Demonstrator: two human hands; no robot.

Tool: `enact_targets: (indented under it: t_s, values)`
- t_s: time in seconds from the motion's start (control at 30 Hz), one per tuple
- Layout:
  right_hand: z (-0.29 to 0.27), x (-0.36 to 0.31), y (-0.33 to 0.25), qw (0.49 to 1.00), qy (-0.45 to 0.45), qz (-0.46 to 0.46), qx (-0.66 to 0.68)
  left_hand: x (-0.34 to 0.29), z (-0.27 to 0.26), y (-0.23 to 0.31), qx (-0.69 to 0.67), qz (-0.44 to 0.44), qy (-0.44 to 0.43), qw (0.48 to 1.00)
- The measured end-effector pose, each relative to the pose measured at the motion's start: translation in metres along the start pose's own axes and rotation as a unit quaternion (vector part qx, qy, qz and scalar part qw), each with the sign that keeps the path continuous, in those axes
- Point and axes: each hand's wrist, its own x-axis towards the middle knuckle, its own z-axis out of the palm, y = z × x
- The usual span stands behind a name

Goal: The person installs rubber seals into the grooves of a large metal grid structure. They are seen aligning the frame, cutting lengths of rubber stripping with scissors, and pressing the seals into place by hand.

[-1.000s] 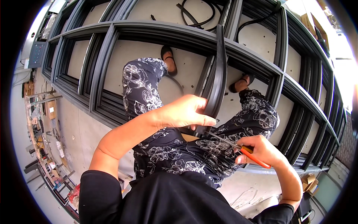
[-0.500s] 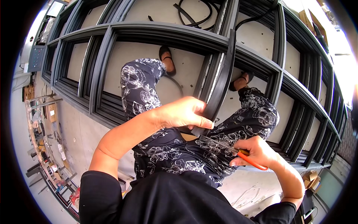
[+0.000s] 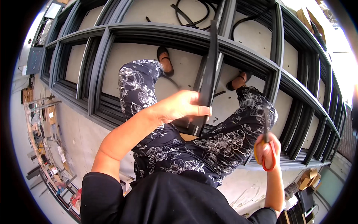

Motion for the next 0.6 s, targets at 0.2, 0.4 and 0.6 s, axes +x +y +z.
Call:
enact_targets:
  t_s: [0.2, 0.4, 0.6]
  values:
    - [-0.063, -0.056, 0.132, 0.879, 0.409, 0.069, -0.236, 0.004, 0.002, -0.006, 0.036, -0.020, 0.043, 0.998]
    - [-0.028, -0.137, 0.262, 0.785, 0.359, 0.308, -0.399, 0.016, 0.009, -0.008, 0.050, -0.013, 0.056, 0.997]
    - [-0.010, -0.135, 0.264, 0.768, 0.365, 0.311, -0.425, 0.016, 0.009, -0.003, 0.057, -0.013, 0.056, 0.997]
